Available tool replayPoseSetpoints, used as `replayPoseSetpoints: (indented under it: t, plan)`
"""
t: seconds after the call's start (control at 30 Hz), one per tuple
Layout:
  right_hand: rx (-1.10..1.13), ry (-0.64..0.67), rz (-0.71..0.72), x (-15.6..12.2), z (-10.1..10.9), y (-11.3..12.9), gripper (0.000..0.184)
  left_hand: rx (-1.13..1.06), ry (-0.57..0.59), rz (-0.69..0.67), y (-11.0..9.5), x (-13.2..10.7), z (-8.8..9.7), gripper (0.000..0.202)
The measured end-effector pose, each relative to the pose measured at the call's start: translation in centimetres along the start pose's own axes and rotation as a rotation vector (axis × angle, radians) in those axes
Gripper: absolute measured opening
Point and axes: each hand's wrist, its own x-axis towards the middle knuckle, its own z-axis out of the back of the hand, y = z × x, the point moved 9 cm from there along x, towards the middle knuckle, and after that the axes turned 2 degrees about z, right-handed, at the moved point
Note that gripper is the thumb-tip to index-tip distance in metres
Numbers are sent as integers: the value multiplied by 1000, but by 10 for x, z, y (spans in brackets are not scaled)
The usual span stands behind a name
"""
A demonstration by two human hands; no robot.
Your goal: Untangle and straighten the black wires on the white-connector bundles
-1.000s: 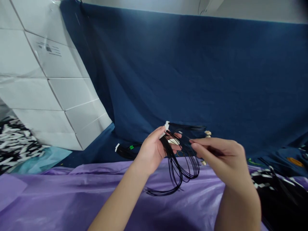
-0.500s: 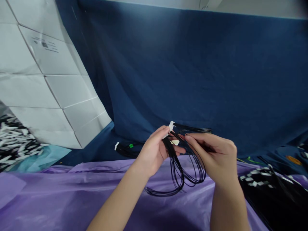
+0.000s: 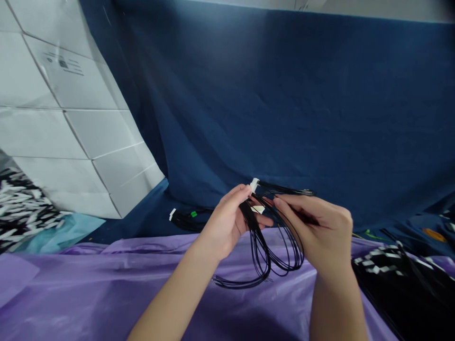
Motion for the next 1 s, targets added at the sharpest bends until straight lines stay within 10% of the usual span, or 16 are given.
replayPoseSetpoints:
  t: [0.3, 1.0]
  plan:
    - [-192, -44, 275, -5, 0, 20, 13, 98, -22, -28, -4, -2, 0, 22]
    - [-169, 96, 202, -2, -11, 10, 11, 170, 62, 48, 3, -1, -3, 17]
